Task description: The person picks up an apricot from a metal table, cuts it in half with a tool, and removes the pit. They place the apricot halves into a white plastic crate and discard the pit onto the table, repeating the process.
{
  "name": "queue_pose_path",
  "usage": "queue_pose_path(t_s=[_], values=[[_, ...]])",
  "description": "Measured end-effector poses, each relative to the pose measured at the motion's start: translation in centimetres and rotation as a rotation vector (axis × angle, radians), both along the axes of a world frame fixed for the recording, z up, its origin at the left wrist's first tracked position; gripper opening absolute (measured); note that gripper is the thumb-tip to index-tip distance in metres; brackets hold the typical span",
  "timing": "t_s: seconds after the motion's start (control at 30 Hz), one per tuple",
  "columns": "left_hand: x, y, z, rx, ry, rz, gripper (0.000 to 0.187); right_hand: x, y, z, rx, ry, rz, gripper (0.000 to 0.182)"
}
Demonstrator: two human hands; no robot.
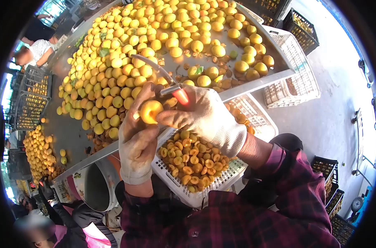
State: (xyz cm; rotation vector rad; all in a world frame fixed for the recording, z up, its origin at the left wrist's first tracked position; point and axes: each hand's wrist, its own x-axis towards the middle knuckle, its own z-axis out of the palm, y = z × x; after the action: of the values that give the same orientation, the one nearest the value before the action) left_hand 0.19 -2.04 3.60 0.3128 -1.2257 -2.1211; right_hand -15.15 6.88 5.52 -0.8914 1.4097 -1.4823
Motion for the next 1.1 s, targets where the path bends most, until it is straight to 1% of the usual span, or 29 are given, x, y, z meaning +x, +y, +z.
queue_pose_path(t_s=[0.03, 0.1, 0.13, 0.17, 0.23, 0.27, 0.33, 0.37, 0.43, 0.47, 0.5, 0.57, 0.6, 0.63, 0.7, 0.73, 0.77, 0.83, 0.87, 0.9, 0.93, 0.97, 1.0, 1.07, 1.1], values=[[-0.1, 0.1, 0.0, -0.002, 0.003, -0.003, 0.072, -0.1, 0.0, -0.2, -0.002, 0.003, -0.003, 0.031], [-0.5, 0.4, 0.3, 0.061, 0.008, 0.000, 0.080, -0.1, -0.1, -1.2, 0.071, -0.150, 0.070, 0.034], [-0.5, 1.0, 1.2, 0.043, -0.012, 0.060, 0.076, 0.1, -0.1, -1.7, 0.081, -0.069, 0.022, 0.035], [-0.5, 1.0, 1.0, 0.039, -0.013, 0.057, 0.076, 0.3, -0.2, -1.9, 0.077, -0.070, 0.020, 0.035], [-0.6, 0.9, 0.3, -0.099, -0.033, 0.171, 0.064, 0.8, -0.3, -2.1, -0.027, -0.190, -0.051, 0.035], [-0.7, 0.8, 0.0, -0.101, -0.033, 0.167, 0.064, 1.1, -0.2, -2.0, -0.030, -0.190, -0.055, 0.035], [-0.8, 0.8, -0.6, 0.108, 0.132, 0.090, 0.055, 1.7, -0.1, -1.9, -0.089, -0.139, -0.102, 0.033], [-0.8, 0.5, -1.4, 0.108, 0.131, 0.090, 0.055, 1.9, -0.1, -2.0, -0.089, -0.140, -0.101, 0.033], [-0.5, -0.2, -4.0, 0.334, 0.242, 0.032, 0.050, 2.1, -0.2, -2.4, -0.097, -0.100, -0.033, 0.032], [-0.1, -0.3, -5.9, -0.137, -0.275, 0.297, 0.052, 1.8, -0.1, -2.3, -0.078, 0.129, 0.003, 0.034], [-0.2, -0.3, -5.2, -0.136, -0.281, 0.300, 0.052, 1.5, -0.2, -2.6, -0.078, 0.124, 0.006, 0.034], [-0.6, -0.3, -3.0, 0.561, 0.120, 0.270, 0.058, 0.8, -0.5, -3.5, -0.047, 0.170, 0.022, 0.034], [0.0, -0.6, -3.9, 0.551, 0.201, 0.216, 0.061, 0.2, 0.0, 0.0, 0.114, 0.246, 0.091, 0.034], [0.3, -0.8, -4.2, 0.546, 0.200, 0.231, 0.061, 0.0, 0.2, -0.1, 0.067, 0.372, 0.045, 0.032], [0.4, -1.1, -4.3, 0.493, 0.316, 0.121, 0.063, 0.3, 0.4, 0.7, 0.117, 0.420, 0.028, 0.030], [0.4, -1.0, -3.8, 0.479, 0.221, 0.229, 0.061, 0.4, 0.5, -1.9, -0.012, 0.608, -0.010, 0.029], [0.4, -1.1, -3.9, 0.475, 0.221, 0.236, 0.061, 0.7, 1.0, -3.7, -0.016, 0.606, -0.005, 0.029], [0.3, -1.0, -4.0, 0.515, 0.290, 0.260, 0.052, 1.4, 1.5, -4.8, -0.210, 0.761, -0.134, 0.031], [0.3, -1.0, -3.8, 0.518, 0.290, 0.263, 0.052, 1.5, 1.7, -4.9, -0.233, 0.882, -0.101, 0.033], [0.1, -1.0, -2.9, 0.514, 0.230, 0.267, 0.051, 1.6, 1.4, -3.5, -0.232, 0.881, -0.100, 0.033], [0.0, -0.9, -2.3, 0.508, 0.169, 0.271, 0.051, 1.6, 1.0, -1.7, -0.032, 0.668, 0.029, 0.032], [0.1, -0.9, -2.2, 0.506, 0.168, 0.273, 0.051, 1.7, 0.9, -0.8, 0.162, 0.449, 0.154, 0.032], [0.1, -0.9, -2.1, 0.535, 0.169, 0.292, 0.051, 1.7, 0.9, -0.9, 0.159, 0.448, 0.156, 0.032], [0.1, -0.9, -2.0, 0.564, 0.170, 0.313, 0.051, 1.9, 1.1, -1.3, 0.142, 0.380, 0.147, 0.040], [0.0, -0.9, -1.9, 0.596, 0.182, 0.348, 0.052, 2.0, 1.0, -0.9, 0.141, 0.378, 0.150, 0.040]])
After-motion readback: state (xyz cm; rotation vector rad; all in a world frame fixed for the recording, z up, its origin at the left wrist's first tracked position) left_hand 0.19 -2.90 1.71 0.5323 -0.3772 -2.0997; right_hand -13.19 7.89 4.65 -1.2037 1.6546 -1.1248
